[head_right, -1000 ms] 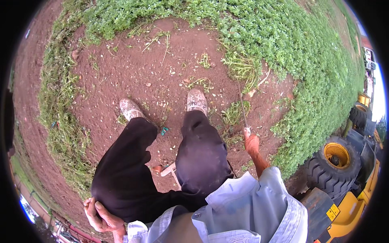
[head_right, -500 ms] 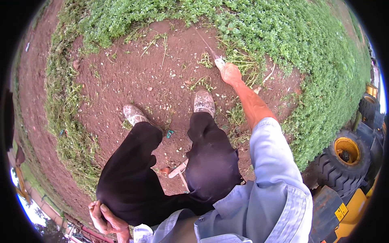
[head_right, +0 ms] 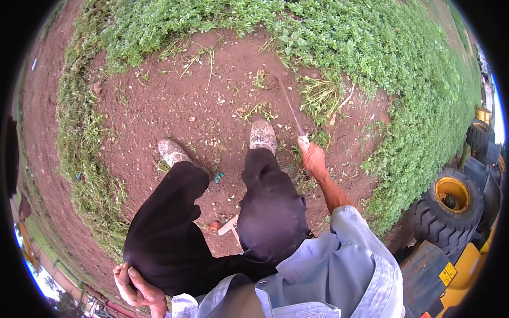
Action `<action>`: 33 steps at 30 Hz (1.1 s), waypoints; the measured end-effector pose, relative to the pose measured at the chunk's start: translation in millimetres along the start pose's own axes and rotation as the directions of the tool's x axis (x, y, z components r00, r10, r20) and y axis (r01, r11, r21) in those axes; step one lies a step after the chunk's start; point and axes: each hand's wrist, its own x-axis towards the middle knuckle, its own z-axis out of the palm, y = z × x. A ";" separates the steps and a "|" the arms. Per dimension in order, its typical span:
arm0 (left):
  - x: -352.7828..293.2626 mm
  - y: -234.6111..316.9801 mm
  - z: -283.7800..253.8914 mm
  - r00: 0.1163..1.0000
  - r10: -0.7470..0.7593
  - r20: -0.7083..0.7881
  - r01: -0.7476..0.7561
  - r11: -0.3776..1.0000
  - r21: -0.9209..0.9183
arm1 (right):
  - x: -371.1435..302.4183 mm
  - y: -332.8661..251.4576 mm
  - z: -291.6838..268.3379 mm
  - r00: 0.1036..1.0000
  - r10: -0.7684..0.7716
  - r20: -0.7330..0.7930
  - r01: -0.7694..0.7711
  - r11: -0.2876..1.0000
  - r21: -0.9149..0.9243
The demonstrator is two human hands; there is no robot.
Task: The person picks up a small stool and a hand weeder, sits down on the stool, and clears weeds from the ground using the hand weeder.
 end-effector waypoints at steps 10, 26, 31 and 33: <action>-2.2 3.6 0.7 1.000 -0.013 0.005 0.013 1.000 -0.007 | 123.3 -29.2 11.0 0.900 -0.319 -0.296 0.278 0.945 -0.174; -4.9 -6.5 5.6 0.999 0.023 -0.049 -0.026 0.998 -0.053 | 62.1 -36.3 27.6 0.939 -0.268 -0.215 0.276 0.961 0.010; -1.5 2.1 5.2 0.999 0.033 0.008 -0.033 0.999 -0.021 | 159.3 -68.2 -18.6 0.915 -0.259 -0.308 0.204 0.958 -0.200; 0.1 8.6 4.7 1.000 0.009 -0.002 -0.009 1.000 -0.018 | 141.9 -15.9 -16.5 0.932 -0.209 -0.297 0.157 0.969 -0.191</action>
